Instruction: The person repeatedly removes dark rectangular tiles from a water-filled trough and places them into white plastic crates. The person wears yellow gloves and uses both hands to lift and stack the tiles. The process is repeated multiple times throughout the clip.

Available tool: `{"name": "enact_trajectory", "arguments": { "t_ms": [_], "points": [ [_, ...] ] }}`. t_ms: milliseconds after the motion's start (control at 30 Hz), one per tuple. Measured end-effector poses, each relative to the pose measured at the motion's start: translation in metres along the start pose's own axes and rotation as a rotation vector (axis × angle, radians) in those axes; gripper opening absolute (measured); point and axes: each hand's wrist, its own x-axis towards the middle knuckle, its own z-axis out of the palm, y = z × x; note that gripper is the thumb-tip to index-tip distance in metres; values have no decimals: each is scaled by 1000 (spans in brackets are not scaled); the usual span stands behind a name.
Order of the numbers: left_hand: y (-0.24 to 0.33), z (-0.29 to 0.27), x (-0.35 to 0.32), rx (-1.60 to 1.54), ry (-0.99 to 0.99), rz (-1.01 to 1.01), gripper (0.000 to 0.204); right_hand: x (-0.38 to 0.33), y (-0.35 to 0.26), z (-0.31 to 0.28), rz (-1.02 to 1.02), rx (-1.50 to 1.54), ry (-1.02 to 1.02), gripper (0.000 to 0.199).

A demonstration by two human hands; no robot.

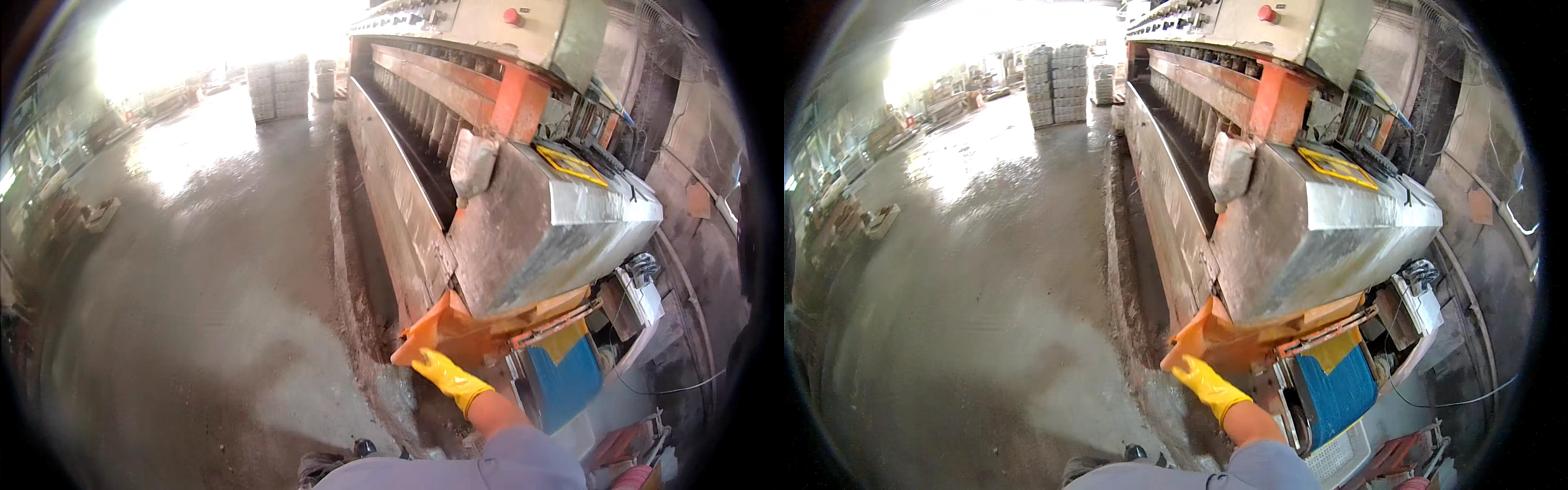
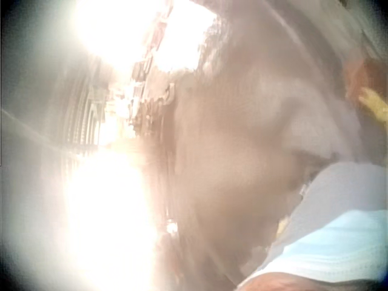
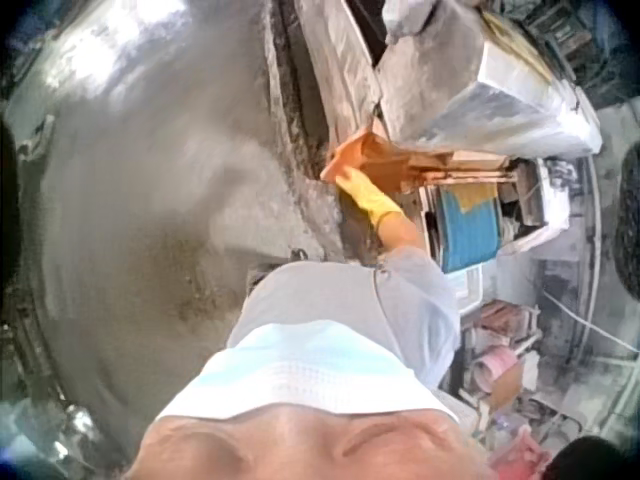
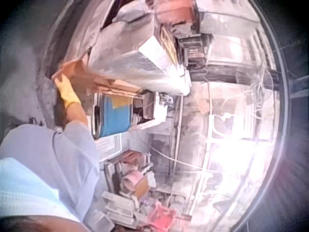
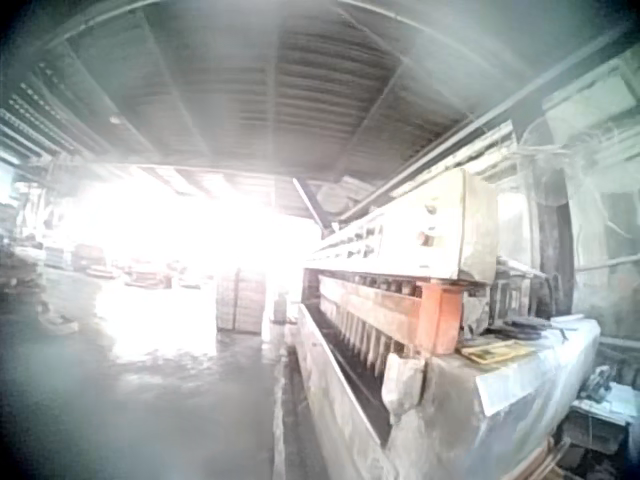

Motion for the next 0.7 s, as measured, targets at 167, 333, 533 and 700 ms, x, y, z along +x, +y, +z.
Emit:
{"name": "enact_trajectory", "arguments": {
  "t_ms": [167, 333, 533, 700],
  "points": [
    [114, 27, 76, 68, -96, -25, 67, 216, -83, -37, 83, 364, 170, 80],
    [245, 39, 199, 195, -192, 72, 69, 315, -180, -134, -11, -422, 595, 86],
    [416, -42, 351, 264, 4, 270, 71, 405, -150, -185, 615, -661, 451, 108],
    [675, -26, 377, 288, -51, 614, 70, 443, -174, -170, 895, -785, 280, 122]
  ]
}}
